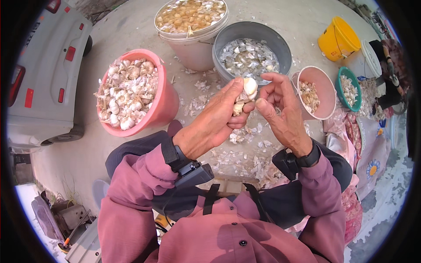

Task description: Peeling individual garlic cloves from whole bulbs and putting them into a bucket.

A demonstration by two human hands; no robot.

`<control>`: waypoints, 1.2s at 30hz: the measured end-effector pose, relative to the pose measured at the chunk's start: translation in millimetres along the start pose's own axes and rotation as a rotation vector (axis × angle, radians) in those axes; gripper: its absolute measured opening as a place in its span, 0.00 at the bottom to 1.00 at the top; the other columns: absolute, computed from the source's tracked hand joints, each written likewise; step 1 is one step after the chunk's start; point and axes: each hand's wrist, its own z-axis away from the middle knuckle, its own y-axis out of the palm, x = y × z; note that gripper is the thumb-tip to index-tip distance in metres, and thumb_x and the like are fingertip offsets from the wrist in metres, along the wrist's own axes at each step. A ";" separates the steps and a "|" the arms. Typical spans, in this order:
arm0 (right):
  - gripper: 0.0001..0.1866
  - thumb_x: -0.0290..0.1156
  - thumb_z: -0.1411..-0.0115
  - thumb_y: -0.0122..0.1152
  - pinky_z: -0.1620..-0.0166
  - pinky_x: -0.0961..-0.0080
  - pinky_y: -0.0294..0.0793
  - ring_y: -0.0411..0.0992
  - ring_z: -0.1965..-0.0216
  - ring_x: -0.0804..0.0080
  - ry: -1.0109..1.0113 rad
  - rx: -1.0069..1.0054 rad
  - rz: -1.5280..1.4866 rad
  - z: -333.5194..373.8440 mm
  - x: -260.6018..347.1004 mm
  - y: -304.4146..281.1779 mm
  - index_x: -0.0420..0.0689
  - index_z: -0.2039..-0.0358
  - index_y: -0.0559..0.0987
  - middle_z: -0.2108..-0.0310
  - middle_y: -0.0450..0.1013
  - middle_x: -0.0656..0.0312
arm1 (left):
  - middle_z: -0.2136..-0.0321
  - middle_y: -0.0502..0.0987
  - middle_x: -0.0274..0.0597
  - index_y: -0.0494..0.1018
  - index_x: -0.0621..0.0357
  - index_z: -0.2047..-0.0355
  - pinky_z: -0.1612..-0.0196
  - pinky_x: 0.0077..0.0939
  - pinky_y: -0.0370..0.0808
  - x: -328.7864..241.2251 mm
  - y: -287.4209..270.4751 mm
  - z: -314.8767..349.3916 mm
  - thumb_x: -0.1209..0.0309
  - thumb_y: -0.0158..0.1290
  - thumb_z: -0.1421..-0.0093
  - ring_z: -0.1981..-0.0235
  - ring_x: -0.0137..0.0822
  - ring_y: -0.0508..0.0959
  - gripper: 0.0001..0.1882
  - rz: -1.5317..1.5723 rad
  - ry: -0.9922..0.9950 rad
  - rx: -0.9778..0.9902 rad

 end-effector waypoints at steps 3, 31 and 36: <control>0.21 0.36 0.41 0.67 0.68 0.87 0.65 0.62 0.72 0.87 0.126 -0.168 -0.273 3.9 -3.7 7.6 0.41 0.54 0.69 0.69 0.66 0.70 | 0.69 0.67 0.33 0.63 0.52 0.55 0.73 0.17 0.62 2.8 0.7 -14.4 0.55 0.33 0.26 0.76 0.21 0.63 0.16 0.047 0.140 0.070; 0.12 0.22 0.38 0.55 0.62 0.80 0.77 0.74 0.64 0.79 0.206 -0.069 -0.613 -10.7 0.1 -14.4 0.41 0.55 0.67 0.58 0.69 0.62 | 0.66 0.74 0.35 0.69 0.53 0.61 0.67 0.24 0.68 -3.8 0.9 -21.9 0.56 0.44 0.31 0.67 0.28 0.73 0.14 -0.076 0.205 -0.053; 0.10 0.26 0.37 0.52 0.63 0.80 0.74 0.73 0.66 0.78 0.262 -0.015 -0.778 -4.6 -11.6 -15.1 0.43 0.55 0.68 0.59 0.70 0.63 | 0.67 0.74 0.35 0.68 0.55 0.59 0.71 0.20 0.67 -0.8 16.6 -20.5 0.60 0.41 0.29 0.70 0.24 0.73 0.12 -0.167 0.225 -0.108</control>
